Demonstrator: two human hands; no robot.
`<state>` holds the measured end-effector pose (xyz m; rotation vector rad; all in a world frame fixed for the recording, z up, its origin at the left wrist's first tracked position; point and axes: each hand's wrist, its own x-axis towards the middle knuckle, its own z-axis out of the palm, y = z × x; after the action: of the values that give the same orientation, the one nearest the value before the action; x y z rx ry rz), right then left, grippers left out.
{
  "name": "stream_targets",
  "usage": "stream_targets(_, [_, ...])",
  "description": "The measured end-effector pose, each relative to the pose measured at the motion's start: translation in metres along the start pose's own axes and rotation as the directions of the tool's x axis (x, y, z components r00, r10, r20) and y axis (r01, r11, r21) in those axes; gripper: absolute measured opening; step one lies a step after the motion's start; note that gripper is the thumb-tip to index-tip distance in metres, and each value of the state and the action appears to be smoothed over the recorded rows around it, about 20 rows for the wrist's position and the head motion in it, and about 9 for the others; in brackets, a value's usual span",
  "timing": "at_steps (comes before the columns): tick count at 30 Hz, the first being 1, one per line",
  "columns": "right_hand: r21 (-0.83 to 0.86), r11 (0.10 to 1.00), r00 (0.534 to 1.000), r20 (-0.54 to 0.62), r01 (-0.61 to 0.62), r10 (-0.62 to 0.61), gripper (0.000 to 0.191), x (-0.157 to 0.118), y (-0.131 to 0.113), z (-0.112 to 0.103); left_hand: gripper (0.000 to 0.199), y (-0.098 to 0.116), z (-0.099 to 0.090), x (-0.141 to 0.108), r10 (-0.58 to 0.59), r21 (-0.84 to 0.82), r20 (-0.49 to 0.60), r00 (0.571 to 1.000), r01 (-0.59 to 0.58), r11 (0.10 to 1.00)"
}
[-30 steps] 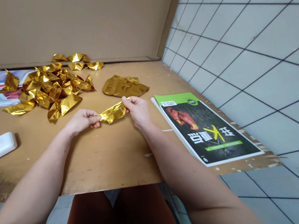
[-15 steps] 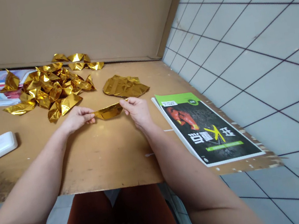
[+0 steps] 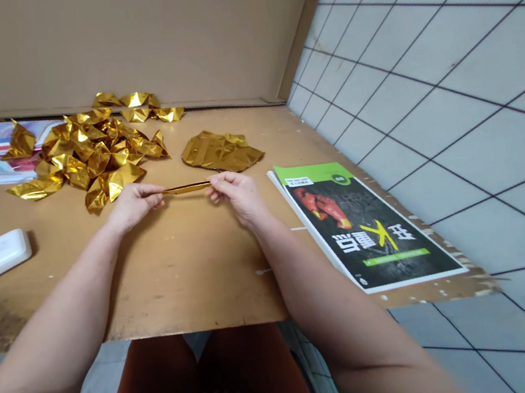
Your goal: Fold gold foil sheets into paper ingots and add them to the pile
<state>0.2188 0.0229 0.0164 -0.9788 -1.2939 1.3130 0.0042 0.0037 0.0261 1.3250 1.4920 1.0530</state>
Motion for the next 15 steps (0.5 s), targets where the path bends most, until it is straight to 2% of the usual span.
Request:
stream_targets(8, [0.029,0.999,0.999,0.026,-0.045,0.044,0.026,0.0021,0.0042,-0.0003,0.024,-0.0059,-0.0001,0.0026,0.042,0.035,-0.054,0.998,-0.041,0.999])
stream_targets(15, [-0.014,0.998,0.997,0.042,-0.062,0.062,0.024,0.0029,0.0066,-0.0009,0.023,-0.0066,0.0012,0.0039,0.026,0.015,-0.045,0.999,-0.026,1.0])
